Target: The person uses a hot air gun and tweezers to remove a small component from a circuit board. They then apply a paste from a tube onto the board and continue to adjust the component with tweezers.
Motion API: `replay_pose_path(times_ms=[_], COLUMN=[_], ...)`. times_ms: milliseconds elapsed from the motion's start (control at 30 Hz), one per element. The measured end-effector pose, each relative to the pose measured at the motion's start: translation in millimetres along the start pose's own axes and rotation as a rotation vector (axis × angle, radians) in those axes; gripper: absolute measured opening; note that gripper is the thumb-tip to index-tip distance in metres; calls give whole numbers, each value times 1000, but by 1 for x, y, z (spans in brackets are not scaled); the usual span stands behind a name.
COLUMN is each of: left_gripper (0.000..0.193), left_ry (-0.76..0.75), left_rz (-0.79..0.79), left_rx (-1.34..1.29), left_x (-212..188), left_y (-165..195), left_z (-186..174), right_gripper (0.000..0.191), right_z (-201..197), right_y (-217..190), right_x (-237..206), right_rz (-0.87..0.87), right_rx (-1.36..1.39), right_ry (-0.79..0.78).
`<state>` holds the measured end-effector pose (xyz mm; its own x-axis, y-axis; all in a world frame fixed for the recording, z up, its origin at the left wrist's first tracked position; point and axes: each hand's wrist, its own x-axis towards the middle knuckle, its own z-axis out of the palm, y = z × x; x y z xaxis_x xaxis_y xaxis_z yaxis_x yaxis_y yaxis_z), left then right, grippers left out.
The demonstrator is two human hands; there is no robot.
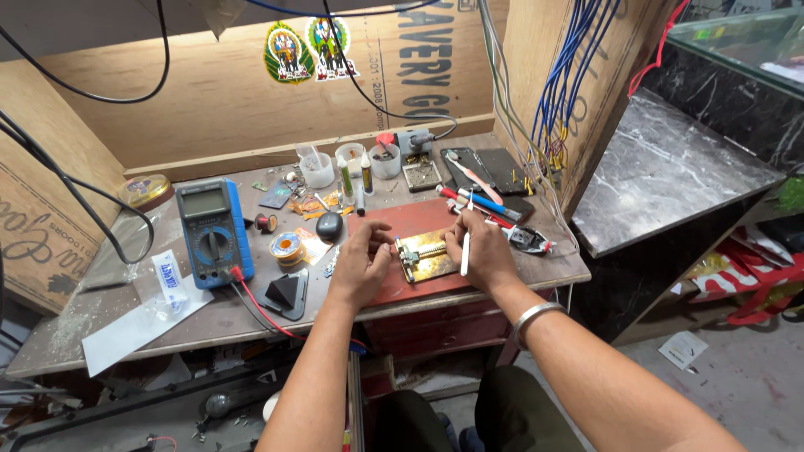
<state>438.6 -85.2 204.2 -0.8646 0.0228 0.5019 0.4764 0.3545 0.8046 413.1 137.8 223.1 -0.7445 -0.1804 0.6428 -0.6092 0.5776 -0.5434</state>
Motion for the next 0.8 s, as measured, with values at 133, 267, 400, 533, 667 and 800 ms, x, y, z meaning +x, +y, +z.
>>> replay_pose_path(times_ms=[133, 267, 400, 533, 667, 800], left_gripper=[31, 32, 31, 31, 31, 32], left_ry=[5, -2, 0, -7, -1, 8], left_rz=[-13, -20, -20, -26, -23, -3], left_rx=[2, -9, -10, -9, 11, -5], left_x=[1, 0, 3, 5, 9, 11], left_y=[-3, -10, -11, -8, -6, 0], left_z=[-10, -18, -25, -31, -35, -36], right_gripper=[21, 21, 20, 20, 20, 20], right_z=[9, 20, 26, 28, 30, 28], right_y=[-1, 0, -3, -7, -7, -7], right_x=[2, 3, 7, 11, 15, 15], right_rz=[38, 26, 4, 56, 29, -8], right_rx=[-14, -1, -37, 5, 15, -21], right_ry=[-19, -15, -18, -59, -42, 13])
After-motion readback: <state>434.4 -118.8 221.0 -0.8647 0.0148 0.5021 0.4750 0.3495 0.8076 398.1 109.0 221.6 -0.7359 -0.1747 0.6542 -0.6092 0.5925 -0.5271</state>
